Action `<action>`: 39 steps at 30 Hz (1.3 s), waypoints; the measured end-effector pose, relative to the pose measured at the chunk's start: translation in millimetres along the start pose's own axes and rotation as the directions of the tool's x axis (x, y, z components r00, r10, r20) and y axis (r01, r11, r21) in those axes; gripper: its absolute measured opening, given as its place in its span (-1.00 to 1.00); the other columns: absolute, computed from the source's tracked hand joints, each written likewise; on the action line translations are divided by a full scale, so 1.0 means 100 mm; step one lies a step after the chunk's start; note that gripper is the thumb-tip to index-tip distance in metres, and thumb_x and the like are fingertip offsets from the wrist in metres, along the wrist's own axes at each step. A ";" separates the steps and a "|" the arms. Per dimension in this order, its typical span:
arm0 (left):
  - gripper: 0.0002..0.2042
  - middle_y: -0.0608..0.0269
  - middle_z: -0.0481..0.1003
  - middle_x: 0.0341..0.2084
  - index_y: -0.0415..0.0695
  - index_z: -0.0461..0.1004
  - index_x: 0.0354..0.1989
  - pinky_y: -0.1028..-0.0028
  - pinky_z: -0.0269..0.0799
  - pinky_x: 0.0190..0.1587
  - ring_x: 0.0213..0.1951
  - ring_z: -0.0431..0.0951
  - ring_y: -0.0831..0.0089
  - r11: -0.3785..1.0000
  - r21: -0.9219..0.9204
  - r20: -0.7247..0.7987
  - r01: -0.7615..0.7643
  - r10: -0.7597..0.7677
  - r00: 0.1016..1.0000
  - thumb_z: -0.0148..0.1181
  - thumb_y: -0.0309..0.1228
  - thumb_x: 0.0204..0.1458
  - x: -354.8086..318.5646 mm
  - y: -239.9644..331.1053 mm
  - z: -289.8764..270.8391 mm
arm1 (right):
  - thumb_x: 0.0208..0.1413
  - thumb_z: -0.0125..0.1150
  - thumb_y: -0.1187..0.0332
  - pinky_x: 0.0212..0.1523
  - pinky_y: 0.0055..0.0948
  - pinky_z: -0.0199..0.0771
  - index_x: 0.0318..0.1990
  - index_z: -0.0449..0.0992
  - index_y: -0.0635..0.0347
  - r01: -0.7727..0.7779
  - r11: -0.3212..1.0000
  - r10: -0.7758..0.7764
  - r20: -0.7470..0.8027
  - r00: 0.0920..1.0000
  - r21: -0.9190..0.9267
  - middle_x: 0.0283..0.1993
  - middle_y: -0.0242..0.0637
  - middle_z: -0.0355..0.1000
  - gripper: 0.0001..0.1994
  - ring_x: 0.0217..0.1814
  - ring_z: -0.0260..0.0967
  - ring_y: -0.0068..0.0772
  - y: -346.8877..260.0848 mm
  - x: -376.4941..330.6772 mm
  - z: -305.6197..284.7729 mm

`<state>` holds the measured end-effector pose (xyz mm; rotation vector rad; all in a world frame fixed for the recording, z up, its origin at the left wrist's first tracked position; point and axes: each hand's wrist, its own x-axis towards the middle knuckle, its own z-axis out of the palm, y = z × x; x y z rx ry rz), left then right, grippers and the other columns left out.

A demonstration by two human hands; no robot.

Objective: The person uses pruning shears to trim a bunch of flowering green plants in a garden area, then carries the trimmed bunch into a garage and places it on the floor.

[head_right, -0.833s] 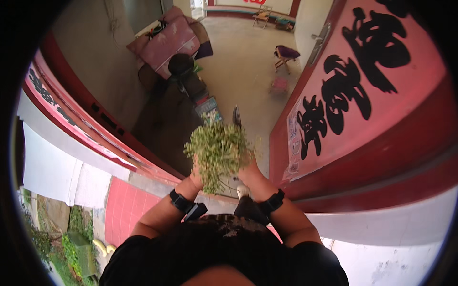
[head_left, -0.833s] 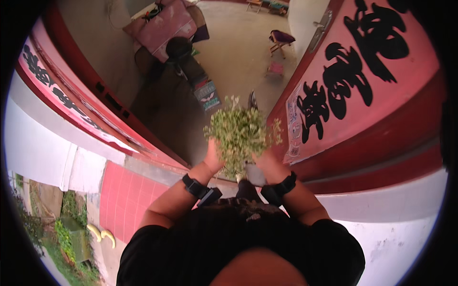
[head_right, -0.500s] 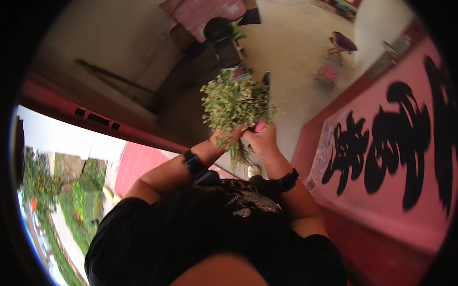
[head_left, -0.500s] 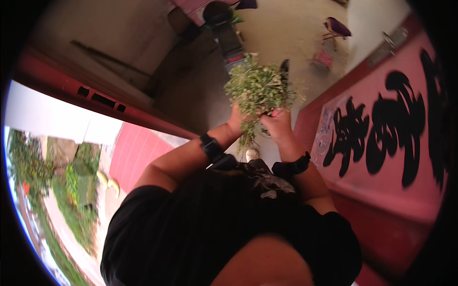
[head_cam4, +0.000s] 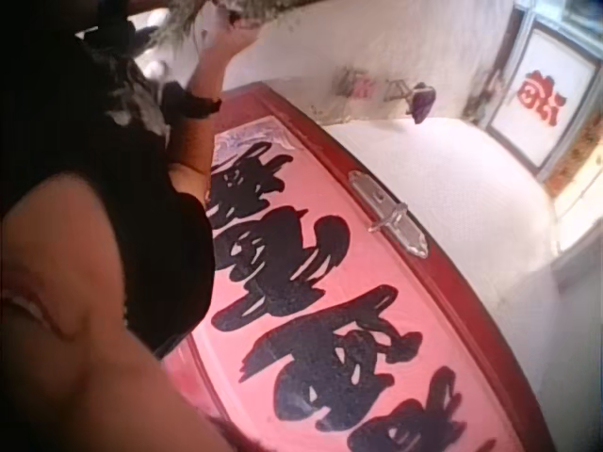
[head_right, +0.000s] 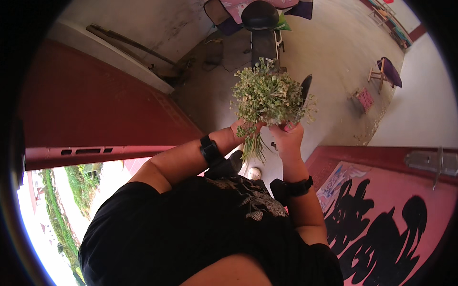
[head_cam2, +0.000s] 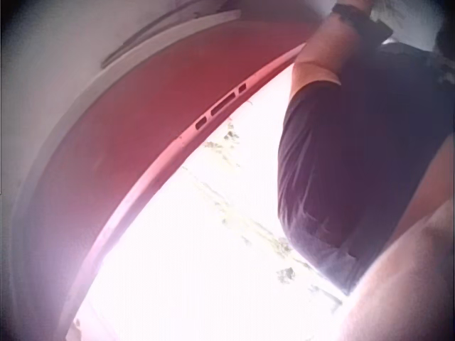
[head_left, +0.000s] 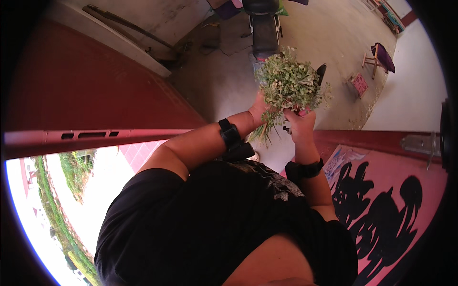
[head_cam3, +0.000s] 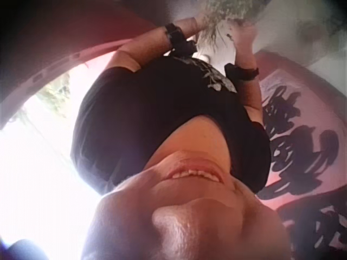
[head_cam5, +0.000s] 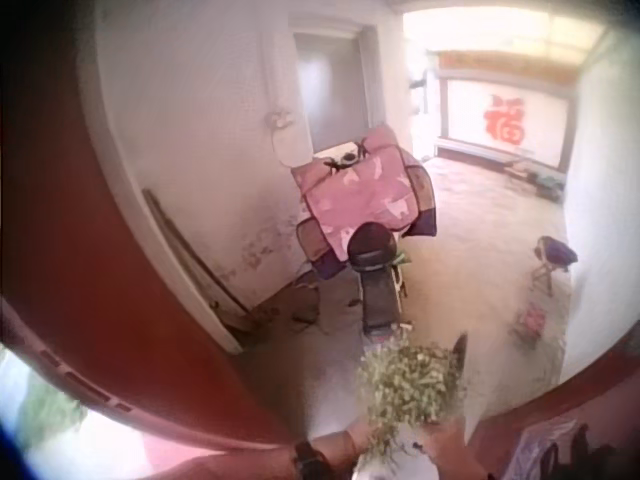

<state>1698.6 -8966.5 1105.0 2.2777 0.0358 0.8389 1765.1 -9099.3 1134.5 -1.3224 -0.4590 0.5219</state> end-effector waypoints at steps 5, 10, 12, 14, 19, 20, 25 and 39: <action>-0.72 0.29 0.49 -0.34 -0.14 0.48 -0.23 0.42 0.33 -0.15 -0.28 0.45 0.37 0.847 -0.342 -0.050 0.408 -0.450 0.892 0.05 -0.20 0.01 0.44 -0.95 -0.51 | -0.16 0.11 0.68 -0.55 -0.56 0.27 -0.21 0.35 0.30 -0.187 0.982 0.185 -0.067 0.980 -0.029 -0.47 -0.37 0.33 -0.71 -0.55 0.28 -0.57 -0.01 0.64 0.18; -0.63 0.33 0.49 -0.48 -0.15 0.51 -0.36 0.51 0.26 -0.12 -0.32 0.42 0.50 0.509 -0.434 -0.161 0.743 -0.856 0.492 0.05 -0.05 0.08 0.85 -2.21 -1.55 | -0.13 0.11 0.63 -0.59 -0.57 0.30 -0.18 0.32 0.32 -0.230 0.961 0.236 0.020 0.972 -0.156 -0.49 -0.34 0.33 -0.72 -0.59 0.29 -0.53 -0.02 1.24 0.43; -0.63 0.24 0.50 -0.48 -0.25 0.48 -0.35 0.50 0.30 -0.15 -0.36 0.44 0.52 0.454 -0.774 -0.195 0.442 -0.834 0.516 0.10 -0.11 0.07 0.90 -2.62 -1.97 | -0.13 0.12 0.63 -0.56 -0.58 0.29 -0.19 0.32 0.32 -0.205 0.956 0.226 0.086 0.970 -0.209 -0.50 -0.38 0.31 -0.72 -0.57 0.28 -0.56 0.04 1.51 0.58; -0.64 0.25 0.49 -0.49 -0.22 0.46 -0.33 0.39 0.32 -0.13 -0.42 0.42 0.47 0.450 -0.744 -0.181 0.494 -0.847 0.500 0.06 -0.10 0.10 0.89 -2.94 -2.31 | -0.13 0.12 0.62 -0.55 -0.59 0.29 -0.19 0.32 0.33 -0.213 0.957 0.239 0.117 0.964 -0.197 -0.51 -0.40 0.30 -0.72 -0.57 0.28 -0.58 0.14 1.71 0.67; -0.53 0.36 0.43 -0.57 -0.07 0.47 -0.28 0.19 0.25 -0.05 -0.42 0.36 0.45 0.529 -0.430 -0.390 0.732 -0.840 0.378 -0.05 0.13 0.07 0.87 -3.34 -2.74 | -0.13 0.13 0.63 -0.54 -0.60 0.28 -0.20 0.32 0.33 -0.278 0.933 0.324 0.198 0.925 -0.229 -0.53 -0.42 0.27 -0.73 -0.56 0.25 -0.61 0.36 2.36 0.99; -0.56 0.39 0.37 -0.59 -0.07 0.45 -0.27 0.22 0.22 -0.10 -0.43 0.33 0.46 0.527 -0.436 -0.368 0.730 -0.844 0.390 -0.05 0.10 0.08 0.89 -3.40 -2.79 | -0.13 0.13 0.63 -0.54 -0.60 0.27 -0.20 0.32 0.32 -0.270 0.927 0.329 0.217 0.919 -0.261 -0.54 -0.43 0.27 -0.73 -0.56 0.25 -0.61 0.41 2.52 1.04; -0.60 0.42 0.22 -0.62 -0.03 0.38 -0.27 0.30 0.15 -0.20 -0.46 0.22 0.47 0.424 -0.520 -0.383 0.741 -0.892 0.241 -0.08 0.08 0.10 1.00 -3.88 -3.07 | -0.14 0.14 0.63 -0.57 -0.61 0.25 -0.22 0.34 0.32 -0.282 0.901 0.381 0.291 0.877 -0.331 -0.56 -0.46 0.27 -0.74 -0.59 0.21 -0.65 0.67 3.41 1.38; -0.51 0.35 0.26 -0.58 -0.09 0.38 -0.28 0.12 0.17 -0.27 -0.44 0.21 0.42 0.297 -0.607 -0.519 0.737 -0.851 -0.084 0.00 0.15 0.00 0.38 -5.76 -3.73 | -0.11 0.16 0.57 -0.60 -0.60 0.22 -0.29 0.33 0.31 -0.405 0.830 0.542 0.382 0.749 -0.383 -0.59 -0.45 0.26 -0.80 -0.63 0.20 -0.62 1.73 4.97 2.99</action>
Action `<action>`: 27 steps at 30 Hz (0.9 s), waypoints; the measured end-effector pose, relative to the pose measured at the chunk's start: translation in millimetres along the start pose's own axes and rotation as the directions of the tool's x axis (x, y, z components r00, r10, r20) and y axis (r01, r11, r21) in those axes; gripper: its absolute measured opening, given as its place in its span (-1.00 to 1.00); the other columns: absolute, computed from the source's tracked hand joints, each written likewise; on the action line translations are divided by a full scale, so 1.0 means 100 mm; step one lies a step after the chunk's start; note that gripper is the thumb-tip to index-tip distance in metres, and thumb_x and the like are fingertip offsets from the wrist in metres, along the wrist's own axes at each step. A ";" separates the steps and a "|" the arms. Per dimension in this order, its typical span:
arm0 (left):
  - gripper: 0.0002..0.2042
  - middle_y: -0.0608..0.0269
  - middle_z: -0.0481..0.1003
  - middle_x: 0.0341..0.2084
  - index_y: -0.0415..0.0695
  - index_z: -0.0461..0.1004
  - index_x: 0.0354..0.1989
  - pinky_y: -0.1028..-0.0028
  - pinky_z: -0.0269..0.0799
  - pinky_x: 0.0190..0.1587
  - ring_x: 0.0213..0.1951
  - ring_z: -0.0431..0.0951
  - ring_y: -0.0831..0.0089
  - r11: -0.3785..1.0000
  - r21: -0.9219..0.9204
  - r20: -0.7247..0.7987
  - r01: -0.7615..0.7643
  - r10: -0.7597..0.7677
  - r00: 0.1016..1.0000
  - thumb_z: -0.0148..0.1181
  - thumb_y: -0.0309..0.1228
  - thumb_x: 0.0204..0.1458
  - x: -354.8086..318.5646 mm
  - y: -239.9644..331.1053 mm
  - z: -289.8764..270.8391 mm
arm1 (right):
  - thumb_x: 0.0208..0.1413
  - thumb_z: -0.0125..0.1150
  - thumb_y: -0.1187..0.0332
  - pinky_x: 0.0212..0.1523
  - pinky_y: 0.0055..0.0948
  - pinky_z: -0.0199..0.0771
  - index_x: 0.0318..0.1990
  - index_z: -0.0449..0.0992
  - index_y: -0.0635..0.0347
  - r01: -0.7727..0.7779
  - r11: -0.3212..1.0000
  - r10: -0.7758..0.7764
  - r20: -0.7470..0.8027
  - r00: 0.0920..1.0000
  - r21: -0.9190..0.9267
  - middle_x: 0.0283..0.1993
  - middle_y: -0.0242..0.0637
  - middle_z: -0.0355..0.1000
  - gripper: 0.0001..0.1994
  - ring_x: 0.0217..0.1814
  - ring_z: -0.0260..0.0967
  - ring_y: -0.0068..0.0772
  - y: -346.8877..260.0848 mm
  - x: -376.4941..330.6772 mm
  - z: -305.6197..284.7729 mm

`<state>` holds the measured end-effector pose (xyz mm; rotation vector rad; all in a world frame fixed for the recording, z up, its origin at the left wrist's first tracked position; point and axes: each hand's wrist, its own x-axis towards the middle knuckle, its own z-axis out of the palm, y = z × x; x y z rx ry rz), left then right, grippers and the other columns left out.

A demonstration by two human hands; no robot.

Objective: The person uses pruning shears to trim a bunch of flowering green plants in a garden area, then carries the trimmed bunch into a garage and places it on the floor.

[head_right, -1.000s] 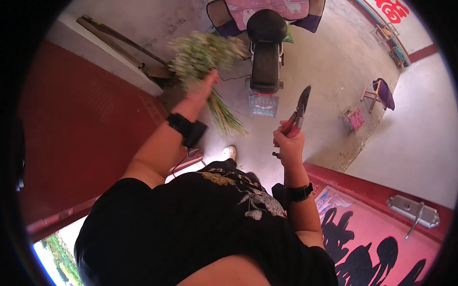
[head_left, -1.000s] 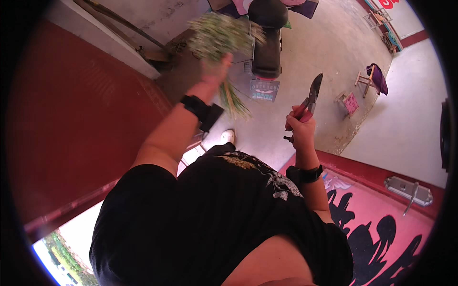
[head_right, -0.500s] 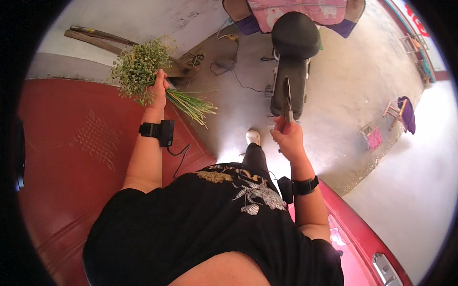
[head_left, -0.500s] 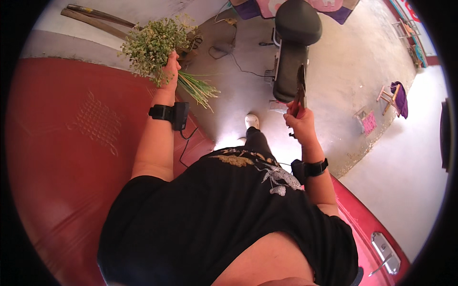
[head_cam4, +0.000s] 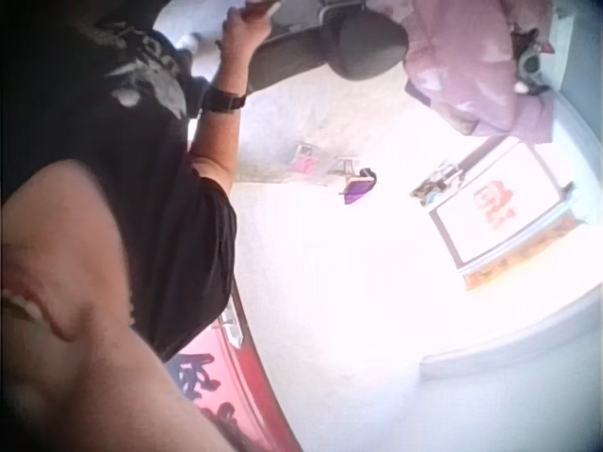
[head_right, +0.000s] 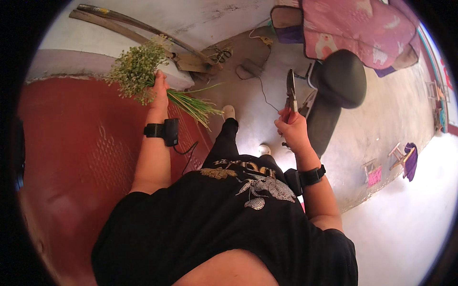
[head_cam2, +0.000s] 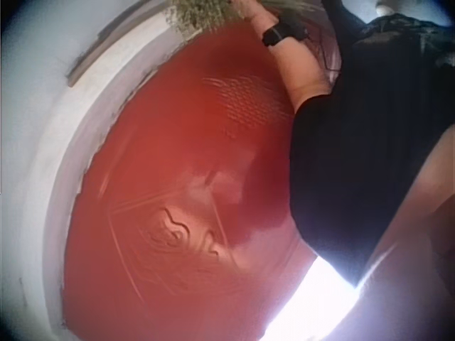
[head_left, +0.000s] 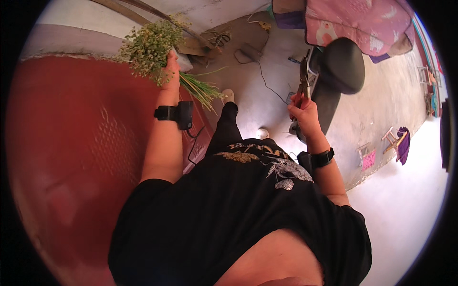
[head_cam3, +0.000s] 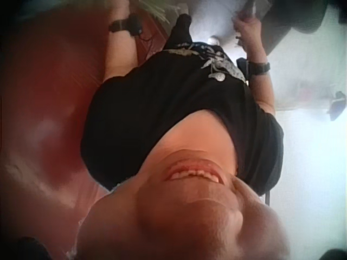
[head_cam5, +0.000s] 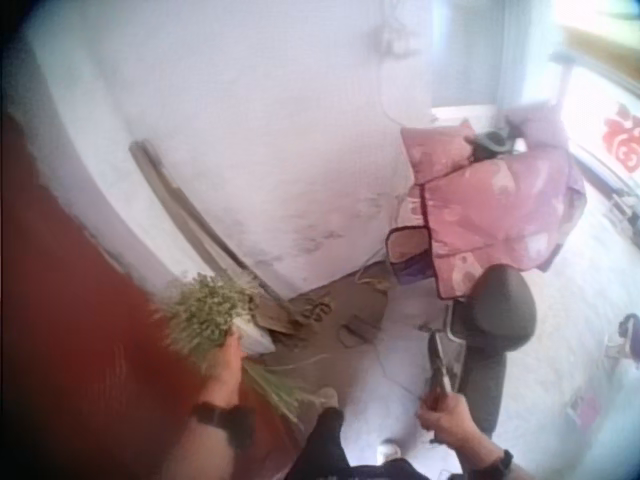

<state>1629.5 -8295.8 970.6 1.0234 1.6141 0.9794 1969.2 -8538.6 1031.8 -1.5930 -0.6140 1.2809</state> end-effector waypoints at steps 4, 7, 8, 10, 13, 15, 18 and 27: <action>-0.55 0.43 0.22 -0.62 -0.15 0.40 -0.34 0.11 0.17 -0.23 -0.48 0.16 0.48 0.996 -0.078 0.085 0.036 -0.030 0.996 0.03 0.07 0.06 0.62 -0.15 -0.13 | -0.10 0.17 0.55 -0.61 -0.58 0.23 -0.28 0.35 0.29 -0.080 0.996 0.081 0.014 0.997 -0.035 -0.58 -0.42 0.29 -0.80 -0.64 0.23 -0.59 -0.24 0.35 0.50; -0.42 0.27 0.07 -0.30 -0.04 0.24 -0.10 0.01 0.08 -0.04 -0.20 0.06 0.27 0.986 -0.069 0.062 0.149 -0.144 0.988 -0.07 0.23 -0.03 1.00 -0.26 -0.16 | -0.08 0.14 0.54 -0.63 -0.60 0.19 -0.24 0.33 0.29 -0.078 0.993 0.080 0.020 0.997 -0.088 -0.61 -0.41 0.29 -0.79 -0.66 0.22 -0.58 -0.33 0.64 0.94; -0.30 0.15 -0.10 0.02 0.07 0.06 0.12 -0.09 -0.03 0.09 0.06 -0.09 0.12 0.956 -0.106 0.148 0.274 -0.257 0.955 -0.17 0.32 -0.07 1.14 -0.28 -0.14 | -0.09 0.13 0.54 -0.63 -0.60 0.18 -0.24 0.32 0.30 -0.082 0.993 0.084 0.024 0.996 -0.088 -0.61 -0.40 0.29 -0.78 -0.66 0.22 -0.57 -0.33 0.75 1.05; -0.19 0.01 -0.21 0.31 0.12 -0.05 0.30 -0.11 -0.02 0.15 0.29 -0.15 0.00 0.934 -0.051 0.248 0.354 -0.331 0.910 -0.21 0.34 -0.07 1.37 -0.35 -0.06 | -0.10 0.15 0.53 -0.64 -0.59 0.18 -0.23 0.32 0.30 -0.132 0.991 0.133 0.014 0.991 -0.037 -0.60 -0.38 0.29 -0.77 -0.67 0.22 -0.56 -0.35 0.97 1.17; -0.37 -0.02 0.03 0.19 -0.10 0.12 0.16 0.17 0.27 -0.11 0.11 0.10 0.17 0.975 0.146 0.258 0.165 -0.199 0.945 -0.09 0.10 0.05 1.73 -0.53 0.13 | -0.09 0.17 0.53 -0.65 -0.56 0.22 -0.22 0.33 0.32 -0.208 0.976 0.207 0.014 0.978 0.072 -0.59 -0.35 0.31 -0.75 -0.67 0.24 -0.53 -0.20 1.42 1.40; -0.54 -0.05 0.23 0.03 -0.26 0.25 0.00 0.36 0.34 -0.36 -0.14 0.28 0.35 0.978 0.103 0.246 0.181 -0.202 0.948 -0.05 -0.09 0.13 1.93 -0.70 0.28 | -0.11 0.17 0.56 -0.65 -0.54 0.24 -0.24 0.33 0.35 -0.232 0.958 0.226 0.055 0.973 0.166 -0.58 -0.33 0.33 -0.76 -0.68 0.26 -0.50 -0.05 1.80 1.49; -0.61 -0.04 0.27 -0.11 -0.28 0.20 -0.04 0.40 0.19 -0.43 -0.37 0.20 0.40 0.940 -0.061 0.286 0.335 -0.305 0.908 -0.07 -0.19 0.14 2.23 -1.06 0.51 | -0.10 0.16 0.58 -0.67 -0.52 0.23 -0.26 0.32 0.32 -0.264 0.956 0.261 0.040 0.965 0.127 -0.59 -0.33 0.31 -0.78 -0.68 0.25 -0.49 0.34 2.33 1.70; -0.71 0.25 0.34 -0.63 -0.27 0.42 -0.38 0.38 0.21 -0.51 -0.63 0.23 0.43 0.951 0.251 0.251 0.180 -0.243 0.937 0.04 -0.23 0.10 2.96 -1.91 1.26 | -0.07 0.15 0.54 -0.68 -0.51 0.22 -0.23 0.33 0.27 -0.388 0.915 0.390 0.008 0.921 0.113 -0.62 -0.33 0.30 -0.78 -0.71 0.24 -0.47 1.41 3.89 2.00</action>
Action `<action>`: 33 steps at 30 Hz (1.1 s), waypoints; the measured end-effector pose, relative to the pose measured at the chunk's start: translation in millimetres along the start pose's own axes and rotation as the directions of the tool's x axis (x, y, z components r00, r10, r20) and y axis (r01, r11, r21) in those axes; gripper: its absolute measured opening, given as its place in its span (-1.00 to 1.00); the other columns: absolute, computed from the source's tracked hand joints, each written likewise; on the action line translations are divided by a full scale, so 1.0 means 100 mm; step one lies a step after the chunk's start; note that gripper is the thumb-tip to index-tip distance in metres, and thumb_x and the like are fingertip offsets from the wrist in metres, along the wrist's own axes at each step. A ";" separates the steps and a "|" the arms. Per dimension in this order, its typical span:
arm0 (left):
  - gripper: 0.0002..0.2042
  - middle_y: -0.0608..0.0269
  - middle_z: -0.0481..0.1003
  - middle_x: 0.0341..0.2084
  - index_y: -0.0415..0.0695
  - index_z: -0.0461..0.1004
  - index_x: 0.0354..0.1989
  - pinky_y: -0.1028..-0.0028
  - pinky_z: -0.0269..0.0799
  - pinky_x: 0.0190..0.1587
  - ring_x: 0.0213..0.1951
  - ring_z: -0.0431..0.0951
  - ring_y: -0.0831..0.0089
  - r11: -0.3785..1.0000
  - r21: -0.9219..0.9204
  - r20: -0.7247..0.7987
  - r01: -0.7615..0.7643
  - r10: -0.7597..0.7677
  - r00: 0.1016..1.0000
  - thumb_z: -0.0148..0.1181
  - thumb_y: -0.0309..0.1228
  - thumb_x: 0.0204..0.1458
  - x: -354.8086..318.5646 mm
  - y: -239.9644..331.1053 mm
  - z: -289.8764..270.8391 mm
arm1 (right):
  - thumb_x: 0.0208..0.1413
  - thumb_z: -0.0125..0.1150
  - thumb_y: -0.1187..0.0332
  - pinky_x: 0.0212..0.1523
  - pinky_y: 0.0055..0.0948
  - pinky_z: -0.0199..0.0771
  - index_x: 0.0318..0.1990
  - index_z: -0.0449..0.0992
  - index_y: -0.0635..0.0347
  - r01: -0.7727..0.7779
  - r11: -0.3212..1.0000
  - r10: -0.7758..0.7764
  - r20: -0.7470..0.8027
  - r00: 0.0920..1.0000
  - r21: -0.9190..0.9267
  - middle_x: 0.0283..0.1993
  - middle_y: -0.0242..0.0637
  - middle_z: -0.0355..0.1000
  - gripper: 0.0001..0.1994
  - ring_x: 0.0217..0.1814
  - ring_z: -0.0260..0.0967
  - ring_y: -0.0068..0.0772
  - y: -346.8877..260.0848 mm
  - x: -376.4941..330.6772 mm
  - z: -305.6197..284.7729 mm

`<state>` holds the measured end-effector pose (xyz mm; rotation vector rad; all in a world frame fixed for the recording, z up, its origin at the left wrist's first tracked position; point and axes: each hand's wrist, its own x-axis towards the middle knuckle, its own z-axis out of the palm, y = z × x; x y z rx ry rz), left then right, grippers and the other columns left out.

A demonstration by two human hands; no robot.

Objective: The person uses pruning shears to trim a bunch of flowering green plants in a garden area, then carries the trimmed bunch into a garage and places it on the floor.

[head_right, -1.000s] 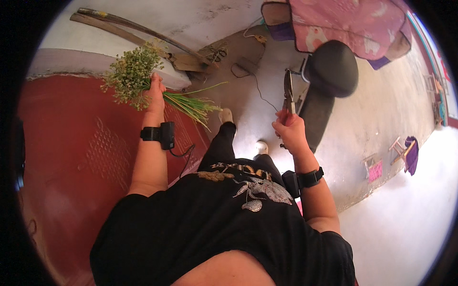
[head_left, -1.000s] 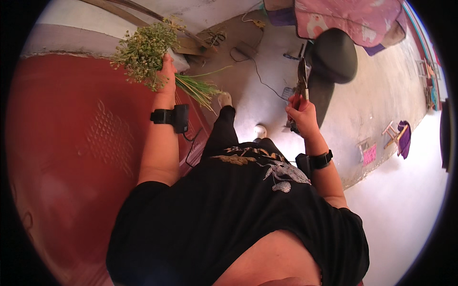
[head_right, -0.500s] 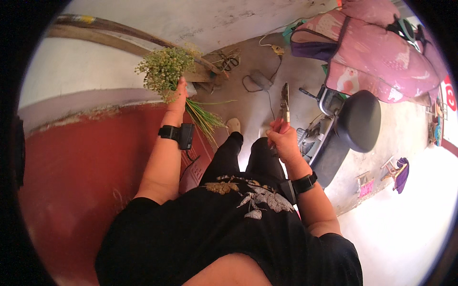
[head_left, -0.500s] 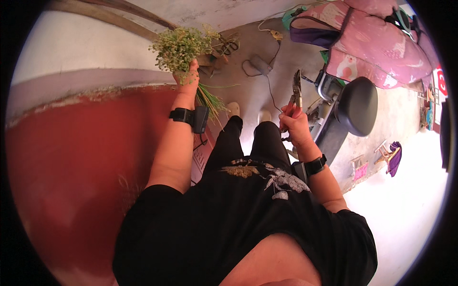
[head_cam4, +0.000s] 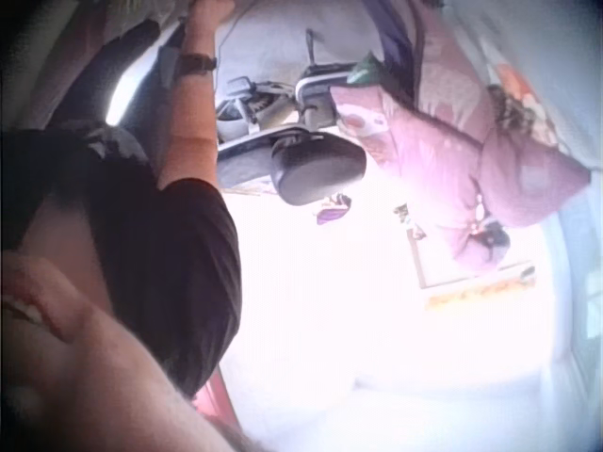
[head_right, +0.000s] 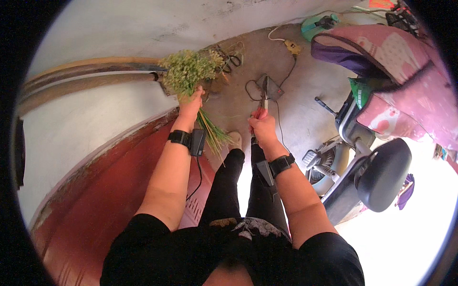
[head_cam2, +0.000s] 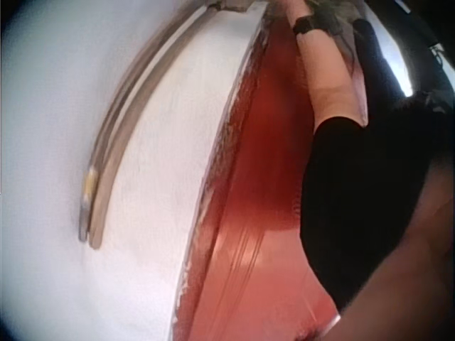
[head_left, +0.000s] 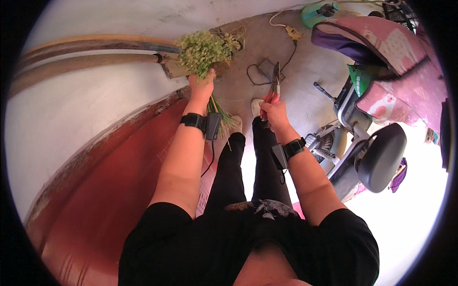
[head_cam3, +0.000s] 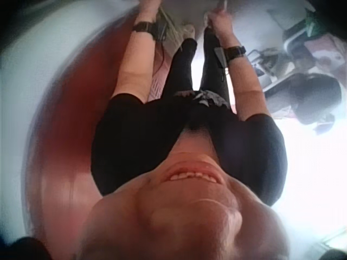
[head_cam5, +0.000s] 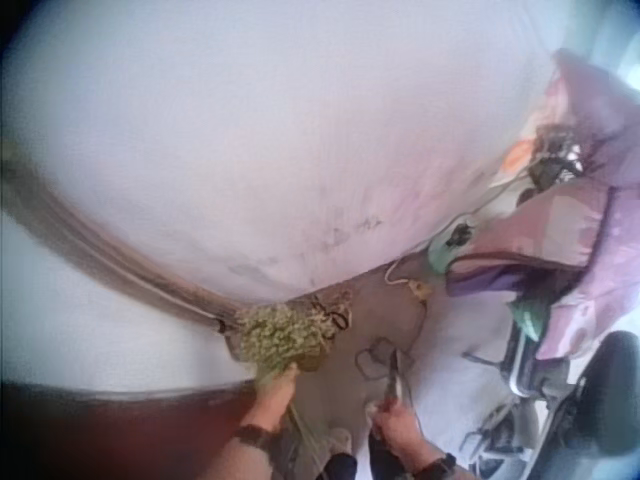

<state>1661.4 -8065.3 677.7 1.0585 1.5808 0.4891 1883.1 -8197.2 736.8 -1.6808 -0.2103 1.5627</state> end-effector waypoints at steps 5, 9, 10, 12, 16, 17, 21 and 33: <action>-0.81 0.18 0.43 -0.63 -0.27 0.43 -0.53 0.35 0.25 -0.64 -0.64 0.40 0.40 0.964 0.066 0.012 0.259 -0.260 0.966 0.18 -0.41 0.00 0.59 0.04 0.51 | -0.07 0.15 0.53 -0.66 -0.51 0.24 -0.23 0.32 0.26 -0.013 1.000 0.013 0.014 1.000 -0.005 -0.60 -0.32 0.31 -0.78 -0.67 0.26 -0.46 0.16 0.66 -0.07; -0.77 0.04 0.47 -0.55 -0.31 0.45 -0.42 0.21 0.35 -0.56 -0.55 0.46 0.21 0.937 0.237 0.112 0.258 -0.291 0.950 0.19 -0.34 0.01 1.16 -0.14 0.94 | -0.08 0.14 0.54 -0.65 -0.50 0.25 -0.23 0.32 0.27 0.029 0.999 -0.029 -0.013 0.999 -0.035 -0.59 -0.33 0.31 -0.77 -0.66 0.26 -0.46 0.27 1.24 -0.12; -0.77 -0.01 0.47 -0.50 -0.32 0.45 -0.40 0.19 0.38 -0.51 -0.49 0.48 0.16 0.924 0.303 0.116 0.232 -0.278 0.954 0.18 -0.34 0.01 1.31 -0.21 1.05 | -0.09 0.14 0.54 -0.65 -0.50 0.26 -0.23 0.32 0.27 0.043 0.998 -0.043 -0.014 0.999 -0.050 -0.58 -0.33 0.31 -0.77 -0.66 0.26 -0.46 0.30 1.38 -0.15; -0.76 -0.09 0.48 -0.40 -0.34 0.45 -0.35 0.15 0.43 -0.41 -0.37 0.51 0.06 0.871 0.444 0.122 0.211 -0.292 0.949 0.16 -0.34 0.01 1.56 -0.38 1.25 | -0.09 0.14 0.55 -0.64 -0.50 0.26 -0.23 0.32 0.27 0.043 0.999 -0.044 -0.027 0.999 -0.014 -0.57 -0.34 0.31 -0.77 -0.65 0.27 -0.47 0.35 1.64 -0.17; -0.73 -0.18 0.45 -0.27 -0.36 0.44 -0.23 0.13 0.46 -0.25 -0.20 0.48 -0.03 0.867 0.478 0.052 0.139 -0.186 0.981 0.18 -0.40 -0.04 1.87 -0.70 1.64 | -0.11 0.14 0.56 -0.62 -0.49 0.29 -0.23 0.33 0.27 0.068 0.997 -0.069 -0.060 0.996 -0.023 -0.53 -0.34 0.32 -0.76 -0.62 0.29 -0.47 0.49 2.12 -0.17; -0.73 -0.18 0.45 -0.26 -0.36 0.45 -0.22 0.13 0.45 -0.23 -0.19 0.47 -0.03 0.868 0.488 0.032 0.091 -0.123 0.992 0.19 -0.42 -0.06 1.95 -0.76 1.72 | -0.12 0.14 0.56 -0.63 -0.49 0.29 -0.24 0.33 0.29 0.080 0.997 -0.079 -0.072 0.994 0.010 -0.52 -0.34 0.33 -0.77 -0.62 0.29 -0.48 0.54 2.22 -0.16; -0.74 -0.19 0.43 -0.23 -0.30 0.46 -0.21 0.14 0.43 -0.17 -0.15 0.45 -0.06 0.852 0.523 0.005 0.002 -0.006 1.000 0.18 -0.49 -0.12 2.21 -0.97 2.03 | -0.14 0.14 0.57 -0.62 -0.51 0.29 -0.27 0.34 0.30 0.135 0.988 -0.126 -0.110 0.986 0.078 -0.50 -0.34 0.33 -0.78 -0.61 0.28 -0.50 0.70 2.52 -0.20; -0.73 -0.23 0.35 -0.12 -0.29 0.45 -0.16 0.14 0.44 -0.15 -0.16 0.45 -0.11 0.734 0.679 -0.088 -0.023 0.112 0.990 0.07 -0.56 -0.10 2.92 -1.51 2.24 | -0.11 0.12 0.55 -0.59 -0.55 0.30 -0.25 0.36 0.29 0.112 0.993 -0.105 -0.161 0.981 0.037 -0.49 -0.38 0.33 -0.79 -0.61 0.26 -0.57 1.02 2.80 -0.41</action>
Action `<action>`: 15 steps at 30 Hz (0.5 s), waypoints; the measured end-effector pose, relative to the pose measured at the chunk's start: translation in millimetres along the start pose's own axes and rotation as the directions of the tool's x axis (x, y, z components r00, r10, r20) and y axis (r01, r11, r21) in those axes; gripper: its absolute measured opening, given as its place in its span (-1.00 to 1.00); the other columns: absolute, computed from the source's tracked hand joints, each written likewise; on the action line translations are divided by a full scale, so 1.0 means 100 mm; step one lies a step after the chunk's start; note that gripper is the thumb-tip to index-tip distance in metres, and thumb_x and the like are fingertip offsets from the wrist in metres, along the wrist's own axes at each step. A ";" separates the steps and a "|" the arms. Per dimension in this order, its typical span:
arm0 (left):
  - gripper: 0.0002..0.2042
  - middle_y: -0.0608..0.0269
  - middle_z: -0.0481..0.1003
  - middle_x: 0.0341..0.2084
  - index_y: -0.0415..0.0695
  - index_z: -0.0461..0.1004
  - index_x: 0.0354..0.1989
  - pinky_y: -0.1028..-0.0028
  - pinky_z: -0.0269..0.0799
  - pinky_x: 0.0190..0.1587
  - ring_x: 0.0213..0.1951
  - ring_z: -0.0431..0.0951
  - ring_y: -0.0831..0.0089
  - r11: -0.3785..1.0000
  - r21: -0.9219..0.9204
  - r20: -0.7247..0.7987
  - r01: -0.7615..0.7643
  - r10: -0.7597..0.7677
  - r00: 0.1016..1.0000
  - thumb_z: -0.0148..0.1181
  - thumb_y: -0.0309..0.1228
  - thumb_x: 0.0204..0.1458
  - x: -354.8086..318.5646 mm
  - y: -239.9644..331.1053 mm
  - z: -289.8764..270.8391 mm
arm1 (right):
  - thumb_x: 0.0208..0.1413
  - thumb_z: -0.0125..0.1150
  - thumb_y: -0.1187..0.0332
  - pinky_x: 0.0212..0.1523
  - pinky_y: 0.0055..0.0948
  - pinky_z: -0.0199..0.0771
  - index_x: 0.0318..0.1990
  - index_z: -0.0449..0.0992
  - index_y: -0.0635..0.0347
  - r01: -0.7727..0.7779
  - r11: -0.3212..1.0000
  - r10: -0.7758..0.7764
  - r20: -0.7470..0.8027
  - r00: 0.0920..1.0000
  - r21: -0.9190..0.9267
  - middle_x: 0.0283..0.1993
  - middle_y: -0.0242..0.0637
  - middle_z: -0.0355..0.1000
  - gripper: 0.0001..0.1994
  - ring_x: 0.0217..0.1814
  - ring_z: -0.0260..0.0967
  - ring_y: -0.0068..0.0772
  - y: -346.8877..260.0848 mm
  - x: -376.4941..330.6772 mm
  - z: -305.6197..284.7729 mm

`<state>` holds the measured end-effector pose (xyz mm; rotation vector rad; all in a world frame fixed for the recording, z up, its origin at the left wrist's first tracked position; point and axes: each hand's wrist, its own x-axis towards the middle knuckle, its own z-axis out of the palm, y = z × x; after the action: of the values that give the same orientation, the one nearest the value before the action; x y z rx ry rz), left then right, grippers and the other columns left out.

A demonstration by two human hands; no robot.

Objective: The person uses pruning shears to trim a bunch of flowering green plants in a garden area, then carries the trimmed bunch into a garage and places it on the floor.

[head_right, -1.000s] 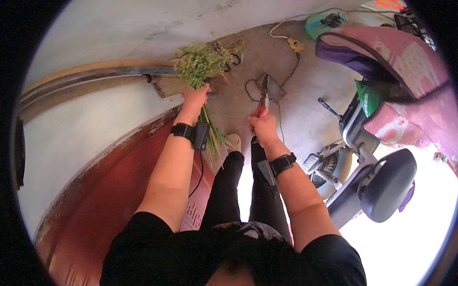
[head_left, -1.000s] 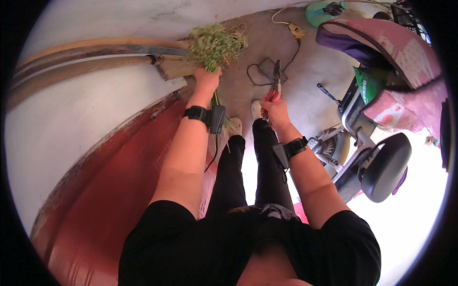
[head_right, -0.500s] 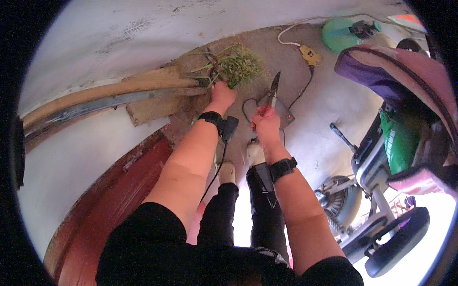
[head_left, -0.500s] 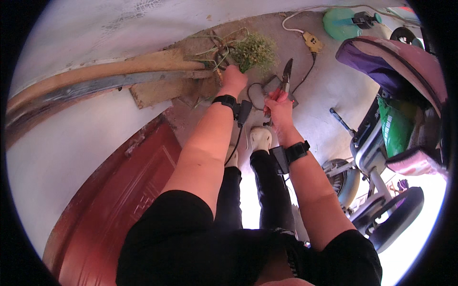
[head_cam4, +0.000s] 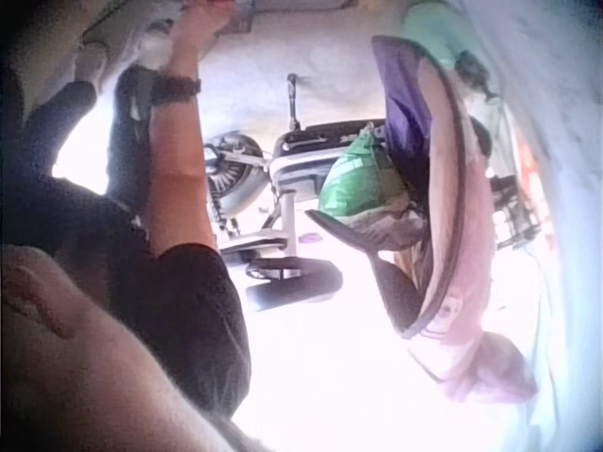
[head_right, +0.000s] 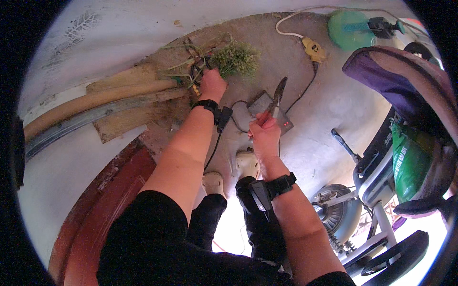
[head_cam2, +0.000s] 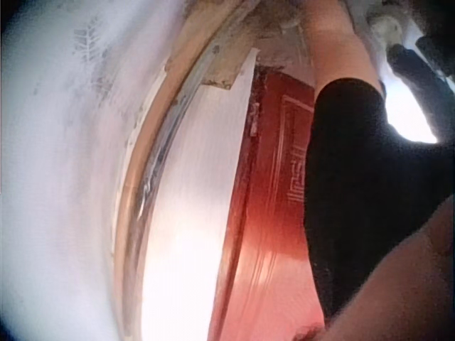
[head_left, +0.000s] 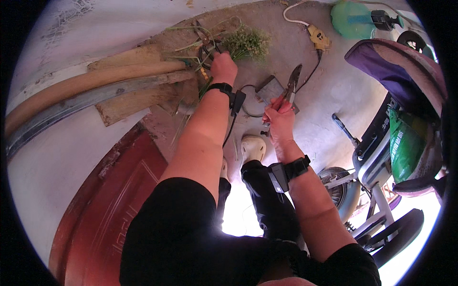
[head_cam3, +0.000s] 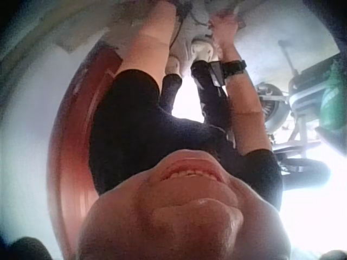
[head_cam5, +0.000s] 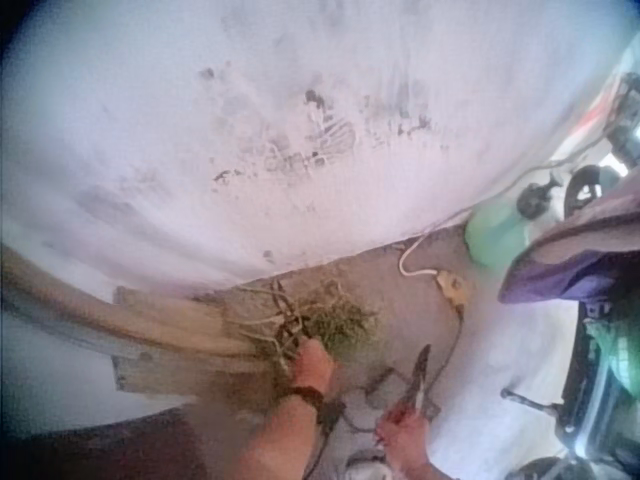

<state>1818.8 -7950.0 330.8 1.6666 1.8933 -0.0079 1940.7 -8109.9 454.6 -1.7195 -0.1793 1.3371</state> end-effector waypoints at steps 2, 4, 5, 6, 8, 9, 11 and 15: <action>-0.74 -0.25 0.36 -0.14 -0.34 0.44 -0.19 0.15 0.42 -0.14 -0.14 0.44 -0.10 0.998 -0.069 0.113 0.001 0.007 0.994 0.11 -0.53 -0.10 -0.03 0.02 -0.08 | -0.10 0.11 0.55 -0.59 -0.56 0.30 -0.25 0.36 0.28 -0.004 1.000 0.004 0.011 1.000 -0.006 -0.50 -0.39 0.32 -0.80 -0.62 0.25 -0.58 -0.01 -0.05 -0.03; -0.73 -0.31 0.35 -0.15 -0.41 0.42 -0.27 0.17 0.40 -0.14 -0.11 0.42 -0.11 0.975 -0.220 0.225 0.027 0.024 0.974 0.19 -0.45 -0.09 -0.13 0.06 -0.20 | -0.10 0.10 0.56 -0.59 -0.56 0.30 -0.25 0.36 0.27 -0.005 0.999 0.004 0.045 0.999 0.040 -0.50 -0.39 0.31 -0.81 -0.62 0.24 -0.58 -0.06 -0.12 -0.08; -0.73 -0.30 0.36 -0.18 -0.41 0.41 -0.27 0.16 0.40 -0.14 -0.12 0.42 -0.11 0.968 -0.252 0.304 0.002 0.077 0.949 0.19 -0.45 -0.09 -0.18 0.08 -0.28 | -0.09 0.09 0.56 -0.58 -0.55 0.31 -0.24 0.34 0.26 -0.016 1.000 0.016 0.026 1.000 0.021 -0.50 -0.38 0.31 -0.80 -0.61 0.25 -0.56 -0.08 -0.16 -0.11; -0.72 -0.30 0.38 -0.22 -0.42 0.41 -0.28 0.16 0.39 -0.15 -0.12 0.42 -0.11 0.958 -0.286 0.319 -0.022 0.117 0.941 0.20 -0.44 -0.09 -0.32 0.11 -0.33 | -0.08 0.09 0.56 -0.57 -0.53 0.32 -0.22 0.32 0.26 -0.021 0.999 0.020 0.024 1.000 0.028 -0.50 -0.37 0.32 -0.79 -0.60 0.26 -0.54 -0.11 -0.22 -0.13; -0.69 -0.27 0.40 -0.24 -0.41 0.39 -0.24 0.16 0.37 -0.13 -0.11 0.42 -0.07 0.950 -0.297 0.355 -0.092 0.199 0.913 0.19 -0.41 -0.08 -0.58 0.12 -0.47 | -0.10 0.10 0.56 -0.59 -0.56 0.30 -0.28 0.34 0.24 -0.021 0.999 0.021 -0.008 1.000 0.032 -0.51 -0.39 0.31 -0.83 -0.60 0.26 -0.56 -0.19 -0.38 -0.19; -0.66 -0.25 0.41 -0.24 -0.40 0.37 -0.20 0.17 0.35 -0.11 -0.10 0.42 -0.02 0.941 -0.300 0.389 -0.160 0.273 0.880 0.18 -0.37 -0.06 -0.74 0.11 -0.54 | -0.10 0.10 0.56 -0.59 -0.56 0.30 -0.27 0.34 0.25 -0.022 0.999 0.023 -0.008 1.000 0.042 -0.50 -0.38 0.31 -0.82 -0.60 0.26 -0.55 -0.24 -0.47 -0.21; -0.67 -0.23 0.45 -0.28 -0.31 0.40 -0.15 0.19 0.37 -0.12 -0.15 0.46 -0.04 0.921 -0.357 0.296 -0.157 0.271 0.916 0.17 -0.40 -0.09 -1.09 0.07 -0.68 | -0.10 0.10 0.56 -0.59 -0.56 0.30 -0.26 0.34 0.26 -0.038 0.998 0.039 -0.029 0.999 0.059 -0.50 -0.38 0.31 -0.81 -0.60 0.26 -0.54 -0.35 -0.69 -0.24; -0.65 -0.07 0.44 -0.19 -0.29 0.40 -0.17 0.25 0.33 -0.08 -0.13 0.44 0.13 0.597 -0.802 0.228 -0.016 0.331 0.916 0.19 -0.28 -0.06 -1.75 -0.06 -1.15 | -0.09 0.11 0.56 -0.58 -0.56 0.31 -0.21 0.34 0.30 -0.102 0.993 0.103 -0.026 0.994 0.062 -0.50 -0.35 0.32 -0.77 -0.60 0.27 -0.53 -0.70 -1.24 -0.32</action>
<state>1767.8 -8063.7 499.2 1.0993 1.1484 0.5121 1945.4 -8163.2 590.5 -1.7157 -0.0335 1.3768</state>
